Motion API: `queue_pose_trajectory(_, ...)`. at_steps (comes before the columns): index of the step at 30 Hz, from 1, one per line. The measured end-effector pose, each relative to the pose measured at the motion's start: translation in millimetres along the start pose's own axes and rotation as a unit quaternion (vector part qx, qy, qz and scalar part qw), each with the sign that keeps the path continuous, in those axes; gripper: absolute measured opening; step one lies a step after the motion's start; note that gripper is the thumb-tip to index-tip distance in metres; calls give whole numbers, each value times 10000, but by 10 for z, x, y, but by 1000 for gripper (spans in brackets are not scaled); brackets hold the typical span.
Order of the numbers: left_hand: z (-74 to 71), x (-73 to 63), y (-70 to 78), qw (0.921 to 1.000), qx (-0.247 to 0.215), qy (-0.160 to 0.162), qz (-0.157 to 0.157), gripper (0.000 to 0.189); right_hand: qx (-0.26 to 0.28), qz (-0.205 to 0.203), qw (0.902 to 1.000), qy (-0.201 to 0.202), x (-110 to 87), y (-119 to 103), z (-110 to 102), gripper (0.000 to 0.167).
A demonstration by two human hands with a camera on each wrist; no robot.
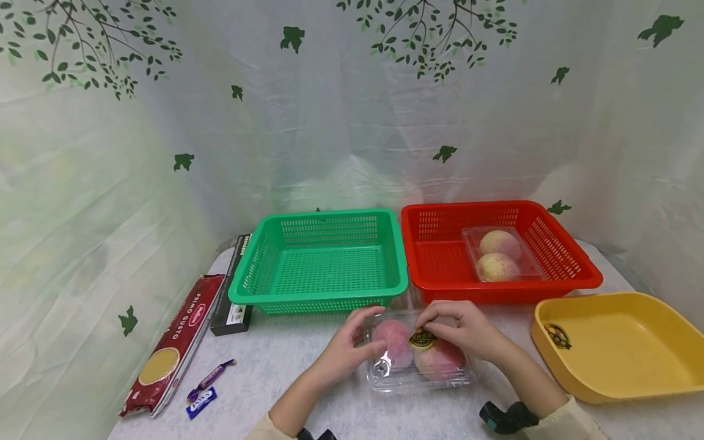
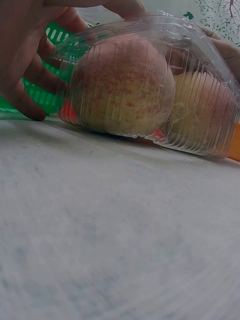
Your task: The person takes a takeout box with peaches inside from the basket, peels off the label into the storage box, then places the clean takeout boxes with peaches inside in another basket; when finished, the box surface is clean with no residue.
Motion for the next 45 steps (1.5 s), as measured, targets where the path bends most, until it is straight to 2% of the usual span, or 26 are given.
queue_pose_trajectory(3, -3, 1, 8, 10000, 15, -2, 0, 61, 24, -67, 9999, 130, 7, -40, -15, 14)
queue_pose_trajectory(8, -7, -1, 18, 10000, 23, 1, -5, 62, 191, 191, 9986, 447, 7, -108, -110, 17)
queue_pose_trajectory(12, -13, -1, 5, 10000, 28, 16, 6, 62, 300, 430, 9978, 396, -12, -156, -255, 19)
queue_pose_trajectory(19, -22, -3, -5, 9999, 70, 59, 48, 59, -60, 633, 9971, 421, -148, -168, -714, 25)
queue_pose_trajectory(26, 1, -1, -8, 10000, 14, 41, -13, 63, -939, 1260, 9857, 615, -455, -49, -1264, 31)
queue_pose_trajectory(31, 8, 2, -21, 10000, 17, 54, -73, 62, -1337, 1436, 9803, 231, -677, 114, -1649, 27)
queue_pose_trajectory(35, 5, -1, -20, 10000, 16, 60, -53, 61, -1531, 1502, 9763, -295, -811, 229, -1864, 23)
queue_pose_trajectory(40, 4, -1, -23, 10000, -3, 42, 1, 62, -1547, 2128, 9613, -822, -944, 411, -2036, 25)
queue_pose_trajectory(45, 7, 5, -35, 10000, -5, 43, 52, 61, -1476, 2687, 9451, -1128, -1065, 561, -2132, 29)
Point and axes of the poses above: each hand's wrist, its own x-axis towards the middle knuckle, its own z-axis out of the palm, y = z × x, the point moved 3 cm from there along x, towards the middle knuckle, and after that the axes turned 3 degrees about y, right-handed, at the moved point
